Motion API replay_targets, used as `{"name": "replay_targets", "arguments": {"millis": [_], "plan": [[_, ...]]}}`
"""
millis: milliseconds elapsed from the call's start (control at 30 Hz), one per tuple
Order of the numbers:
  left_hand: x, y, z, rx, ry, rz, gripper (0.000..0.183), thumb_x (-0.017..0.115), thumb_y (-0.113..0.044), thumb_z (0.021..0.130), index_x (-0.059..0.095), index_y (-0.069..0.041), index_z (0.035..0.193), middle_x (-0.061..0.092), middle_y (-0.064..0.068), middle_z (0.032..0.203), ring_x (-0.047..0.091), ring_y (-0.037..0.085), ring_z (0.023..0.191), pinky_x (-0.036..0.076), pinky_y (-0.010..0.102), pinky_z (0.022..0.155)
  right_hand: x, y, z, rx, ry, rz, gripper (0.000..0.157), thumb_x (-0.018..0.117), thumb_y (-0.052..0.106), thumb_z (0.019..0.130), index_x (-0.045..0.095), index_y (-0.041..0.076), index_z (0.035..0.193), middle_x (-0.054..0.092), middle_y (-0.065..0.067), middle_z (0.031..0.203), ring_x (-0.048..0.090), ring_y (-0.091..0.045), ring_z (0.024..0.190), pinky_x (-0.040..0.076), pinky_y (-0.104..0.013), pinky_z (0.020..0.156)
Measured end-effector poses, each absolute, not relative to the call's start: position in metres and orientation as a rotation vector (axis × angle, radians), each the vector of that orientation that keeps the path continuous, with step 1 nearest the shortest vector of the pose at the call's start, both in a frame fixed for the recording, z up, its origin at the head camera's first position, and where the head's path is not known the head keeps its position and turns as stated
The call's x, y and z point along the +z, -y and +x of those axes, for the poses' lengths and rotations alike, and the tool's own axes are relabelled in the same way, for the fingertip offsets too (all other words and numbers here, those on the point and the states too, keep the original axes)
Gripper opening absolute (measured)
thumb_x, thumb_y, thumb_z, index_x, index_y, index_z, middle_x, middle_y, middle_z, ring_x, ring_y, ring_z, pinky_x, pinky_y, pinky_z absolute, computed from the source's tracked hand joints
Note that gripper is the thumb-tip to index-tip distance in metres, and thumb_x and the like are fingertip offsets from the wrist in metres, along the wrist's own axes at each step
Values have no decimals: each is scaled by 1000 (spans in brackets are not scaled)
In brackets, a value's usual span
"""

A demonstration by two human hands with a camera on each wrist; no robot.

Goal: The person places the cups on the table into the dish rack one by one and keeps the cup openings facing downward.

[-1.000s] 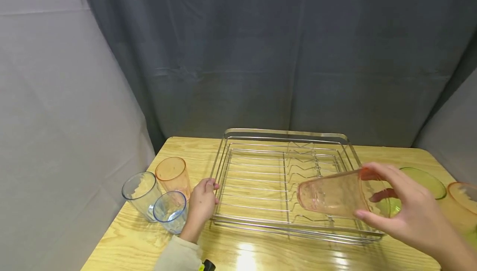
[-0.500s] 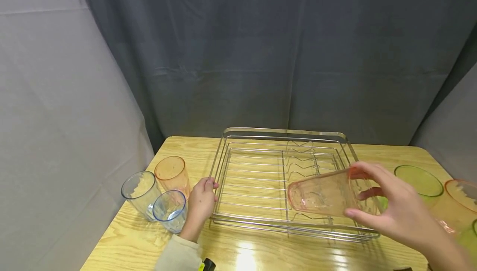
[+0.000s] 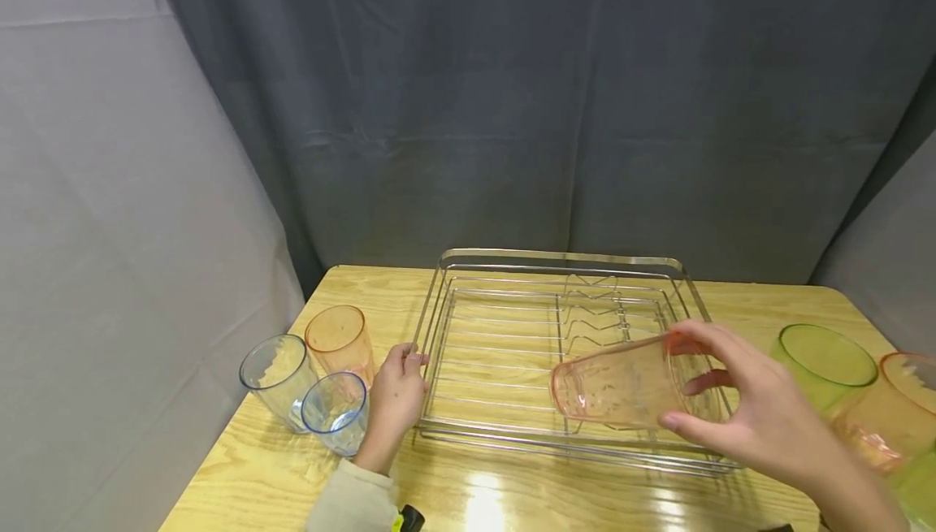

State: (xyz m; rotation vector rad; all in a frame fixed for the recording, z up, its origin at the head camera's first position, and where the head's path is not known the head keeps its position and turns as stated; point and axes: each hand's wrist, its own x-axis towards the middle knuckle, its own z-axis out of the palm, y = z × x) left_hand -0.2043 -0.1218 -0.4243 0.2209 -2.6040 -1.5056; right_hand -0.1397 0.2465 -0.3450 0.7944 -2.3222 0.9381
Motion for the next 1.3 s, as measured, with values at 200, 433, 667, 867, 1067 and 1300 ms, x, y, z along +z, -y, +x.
{"name": "replay_targets", "arguments": {"millis": [200, 433, 667, 867, 1067, 1300], "plan": [[-419, 119, -202, -1316, 2652, 147, 52, 44, -28, 105, 38, 2, 147, 50, 23, 146, 55, 43, 127, 50, 56, 97, -346, -245, -141, 933, 2336, 778, 95, 96, 4, 48, 55, 7, 133, 56, 20, 118, 60, 9, 90, 51, -6, 71], [-394, 103, -186, -1012, 2527, -132, 51, 61, -23, 96, 49, -3, 141, 52, 16, 144, 43, 36, 138, 35, 57, 112, -343, -241, -144, 973, 2311, 825, 95, 95, 2, 48, 54, 5, 134, 57, 17, 119, 57, 10, 99, 51, -6, 71], [-374, 86, -173, -831, 2513, -729, 78, 79, -46, 81, 47, -12, 143, 53, 5, 144, 46, 24, 138, 40, 46, 113, -340, -235, -148, 941, 2300, 873, 97, 95, 0, 48, 53, 7, 135, 56, 18, 123, 53, 12, 111, 53, -8, 72], [-377, 77, -167, -685, 2537, -911, 91, 83, -53, 72, 45, -15, 146, 53, 1, 145, 44, 20, 139, 39, 43, 115, -336, -232, -148, 943, 2288, 896, 96, 95, 1, 48, 54, 6, 134, 58, 16, 122, 53, 11, 111, 53, -8, 72], [-378, 69, -165, -629, 2572, -934, 88, 78, -56, 77, 42, -18, 148, 51, -2, 146, 44, 17, 139, 42, 42, 113, -330, -231, -147, 926, 2277, 933, 96, 95, 5, 48, 53, 8, 135, 59, 13, 122, 54, 10, 112, 53, -8, 73], [-377, 60, -166, -626, 2594, -940, 85, 74, -56, 82, 41, -16, 149, 51, 0, 147, 45, 19, 139, 41, 44, 113, -324, -229, -147, 932, 2270, 962, 95, 95, 5, 50, 53, 6, 136, 59, 9, 121, 53, 10, 111, 53, -10, 72]]}}
